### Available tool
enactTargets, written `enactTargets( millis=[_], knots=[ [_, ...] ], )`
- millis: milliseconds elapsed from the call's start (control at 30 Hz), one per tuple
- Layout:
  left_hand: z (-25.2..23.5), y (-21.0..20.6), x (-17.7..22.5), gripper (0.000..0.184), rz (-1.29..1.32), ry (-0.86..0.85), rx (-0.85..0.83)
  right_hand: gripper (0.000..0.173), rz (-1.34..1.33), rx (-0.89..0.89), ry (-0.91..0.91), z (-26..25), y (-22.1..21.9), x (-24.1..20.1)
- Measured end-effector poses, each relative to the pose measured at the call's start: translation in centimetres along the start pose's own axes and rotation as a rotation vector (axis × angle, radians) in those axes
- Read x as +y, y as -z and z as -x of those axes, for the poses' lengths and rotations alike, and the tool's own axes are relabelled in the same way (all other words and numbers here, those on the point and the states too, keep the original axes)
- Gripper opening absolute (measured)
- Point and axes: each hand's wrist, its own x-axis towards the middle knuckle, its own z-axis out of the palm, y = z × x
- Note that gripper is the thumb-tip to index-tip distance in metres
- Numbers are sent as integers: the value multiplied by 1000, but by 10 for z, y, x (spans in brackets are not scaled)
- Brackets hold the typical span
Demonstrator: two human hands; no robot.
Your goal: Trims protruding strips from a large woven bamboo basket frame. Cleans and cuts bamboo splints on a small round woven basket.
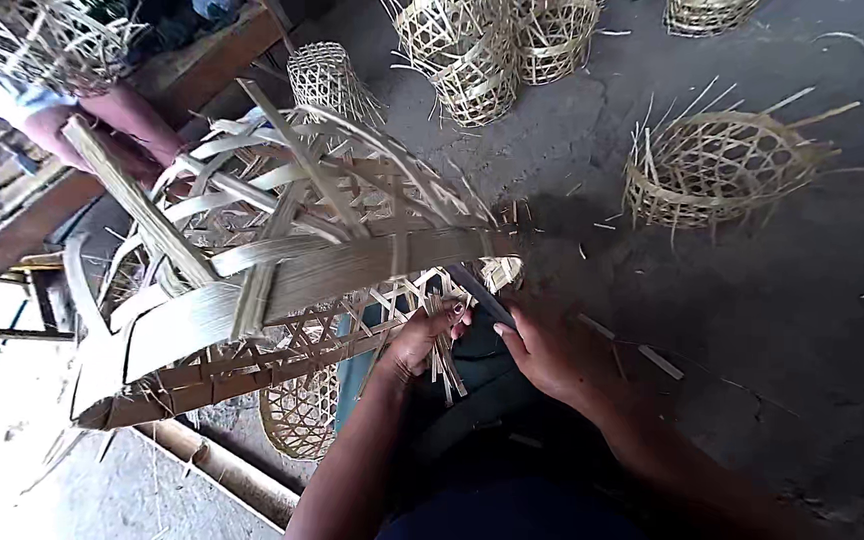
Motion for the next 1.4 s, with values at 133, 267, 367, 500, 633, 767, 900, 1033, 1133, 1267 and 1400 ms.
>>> enactTargets(
  millis=[133,267,367,500,633,767,900,1033,1133,1267,1400],
  knots=[
    [-3,2,-2,18,-60,-21,-6,43,4,-10,-3,-15,-6,-8],
    [-4,4,-3,20,-80,-38,26,37,49,-40,25,-36,-4,-18],
    [-3,9,-4,19,-106,-23,1,38,97,-91,9,-42,-1,-24],
    [4,-3,3,20,-91,-46,5,37,106,-95,32,-41,3,-21],
    [39,-28,49,15,78,-304,-125,44,78,-60,-15,-33,3,-14],
    [64,-17,72,19,-152,-341,100,41,2,65,-11,-11,17,-14],
    [69,-100,106,15,-722,103,438,39,119,91,-45,5,39,-29],
    [54,-90,83,35,-706,157,142,42,198,52,-37,9,44,-48],
    [26,-65,51,25,-292,173,311,39,165,65,-21,5,41,-47],
    [5,-9,9,28,99,20,99,41,37,112,98,-5,24,-17],
    [1,-2,8,27,160,29,61,47,-23,-21,83,-13,6,9]
  ],
)
